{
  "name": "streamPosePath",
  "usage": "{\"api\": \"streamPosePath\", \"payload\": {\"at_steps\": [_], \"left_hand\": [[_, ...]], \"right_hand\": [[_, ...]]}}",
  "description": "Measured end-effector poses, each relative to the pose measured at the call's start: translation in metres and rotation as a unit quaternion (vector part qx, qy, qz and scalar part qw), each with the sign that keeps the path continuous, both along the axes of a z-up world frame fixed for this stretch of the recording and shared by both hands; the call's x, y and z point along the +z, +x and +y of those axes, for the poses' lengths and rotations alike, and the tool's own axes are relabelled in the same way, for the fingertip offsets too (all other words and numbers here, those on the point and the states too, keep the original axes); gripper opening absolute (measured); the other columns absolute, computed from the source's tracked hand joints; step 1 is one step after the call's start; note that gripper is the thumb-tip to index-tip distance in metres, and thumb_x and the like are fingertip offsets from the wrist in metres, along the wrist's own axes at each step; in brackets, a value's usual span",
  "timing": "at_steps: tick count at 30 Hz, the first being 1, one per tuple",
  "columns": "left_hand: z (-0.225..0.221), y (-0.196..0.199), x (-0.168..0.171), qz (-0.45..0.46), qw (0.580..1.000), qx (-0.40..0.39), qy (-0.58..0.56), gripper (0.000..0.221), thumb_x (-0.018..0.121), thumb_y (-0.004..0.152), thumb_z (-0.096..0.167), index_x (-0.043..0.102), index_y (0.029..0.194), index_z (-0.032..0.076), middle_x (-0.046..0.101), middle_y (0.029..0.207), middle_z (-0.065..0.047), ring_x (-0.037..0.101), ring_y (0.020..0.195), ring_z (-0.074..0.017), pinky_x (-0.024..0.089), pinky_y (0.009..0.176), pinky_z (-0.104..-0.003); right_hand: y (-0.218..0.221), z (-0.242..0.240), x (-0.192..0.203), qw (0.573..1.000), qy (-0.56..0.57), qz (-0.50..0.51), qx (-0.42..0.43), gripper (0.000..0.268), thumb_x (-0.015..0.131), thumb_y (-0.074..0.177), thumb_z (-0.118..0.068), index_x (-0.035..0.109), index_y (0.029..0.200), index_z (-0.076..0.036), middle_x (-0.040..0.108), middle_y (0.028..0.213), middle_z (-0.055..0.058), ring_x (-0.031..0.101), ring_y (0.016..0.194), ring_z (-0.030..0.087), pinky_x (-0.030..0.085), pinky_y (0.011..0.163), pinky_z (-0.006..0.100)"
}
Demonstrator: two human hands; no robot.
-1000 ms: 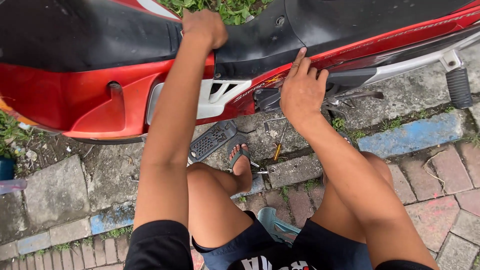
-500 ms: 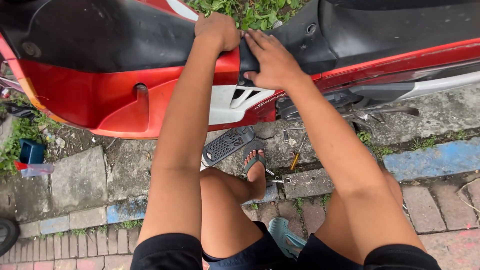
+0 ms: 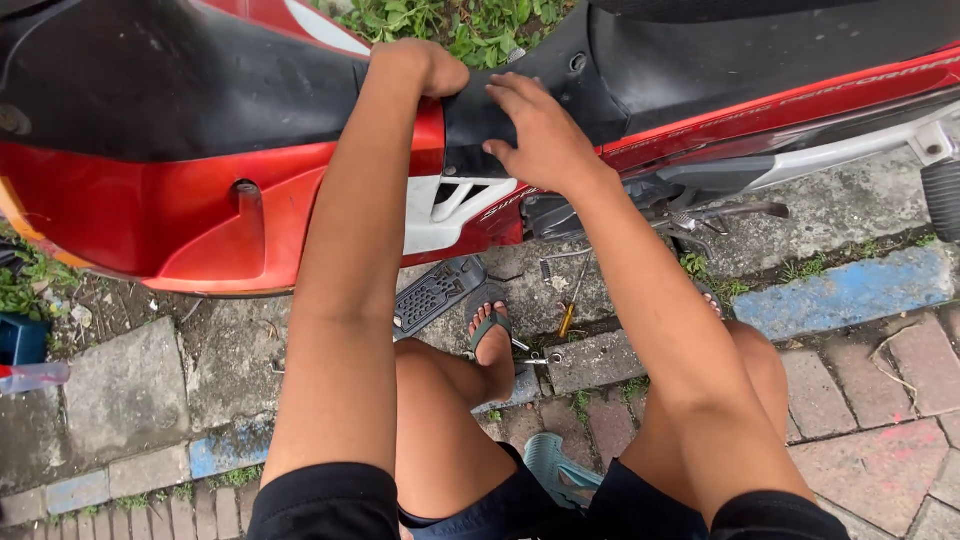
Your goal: Detaching plastic body panels from a motorcycle using a screwdriver.
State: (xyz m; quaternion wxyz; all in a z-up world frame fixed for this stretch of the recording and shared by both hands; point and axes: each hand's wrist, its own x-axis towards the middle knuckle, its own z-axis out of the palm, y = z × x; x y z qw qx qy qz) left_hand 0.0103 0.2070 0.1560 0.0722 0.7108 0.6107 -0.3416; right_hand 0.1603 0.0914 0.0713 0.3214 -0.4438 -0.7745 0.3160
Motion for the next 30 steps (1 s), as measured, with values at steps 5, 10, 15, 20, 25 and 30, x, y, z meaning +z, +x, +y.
{"api": "streamPosePath", "payload": {"at_steps": [5,10,15,20,25,30], "left_hand": [[-0.013,0.042,-0.033,-0.197,0.968,-0.088,0.127,0.062,0.042,0.108,0.048,0.035,0.158,0.011,0.034,0.165,-0.011,0.040,0.145,-0.0428,0.035,0.113,-0.063],[0.007,0.058,-0.124,-0.393,0.905,-0.073,0.147,0.070,0.021,0.105,0.060,0.024,0.162,0.020,0.043,0.159,-0.020,0.046,0.139,-0.0451,0.032,0.113,-0.061],[0.003,0.068,-0.106,-0.233,0.958,-0.075,0.148,0.058,0.013,0.106,0.037,0.025,0.162,0.026,0.042,0.160,-0.006,0.055,0.125,-0.0459,0.034,0.105,-0.070],[0.015,0.061,-0.111,-0.204,0.960,-0.110,0.155,0.056,0.016,0.107,0.028,0.022,0.163,0.026,0.054,0.145,-0.016,0.062,0.107,-0.0514,0.048,0.084,-0.065],[-0.005,0.054,-0.077,-0.045,0.985,-0.041,0.161,0.040,0.021,0.110,0.050,0.042,0.133,0.025,0.063,0.131,-0.013,0.061,0.122,-0.0413,0.034,0.109,-0.063],[0.001,0.021,-0.086,0.001,0.975,-0.031,0.219,0.081,0.017,0.110,0.065,0.069,0.124,0.005,0.070,0.123,-0.020,0.064,0.117,-0.0416,0.044,0.097,-0.053]], "right_hand": [[0.053,-0.030,-0.018,0.955,0.210,-0.136,-0.160,0.055,0.078,0.088,-0.009,0.061,0.136,0.009,0.059,0.139,0.021,0.049,0.139,0.039,0.025,0.123,0.057],[0.070,-0.048,-0.035,0.931,0.252,-0.233,-0.129,0.053,0.074,0.086,-0.005,0.064,0.135,0.013,0.050,0.154,0.025,0.034,0.152,0.038,0.023,0.127,0.057],[0.089,-0.057,-0.027,0.893,0.329,-0.251,-0.177,0.048,0.068,0.080,0.015,0.068,0.128,0.011,0.055,0.147,0.026,0.045,0.144,0.042,0.035,0.124,0.054],[0.103,-0.042,-0.029,0.875,0.404,-0.193,-0.186,0.022,0.081,0.095,-0.003,0.073,0.116,-0.002,0.065,0.131,0.014,0.059,0.130,0.034,0.049,0.103,0.048],[0.106,-0.039,-0.032,0.887,0.388,-0.182,-0.174,0.027,0.084,0.090,-0.005,0.078,0.116,-0.002,0.067,0.132,0.012,0.057,0.131,0.033,0.048,0.101,0.050],[0.108,-0.038,-0.031,0.886,0.388,-0.184,-0.177,0.032,0.087,0.086,-0.004,0.079,0.118,-0.003,0.068,0.132,0.011,0.056,0.130,0.032,0.048,0.103,0.051]]}}
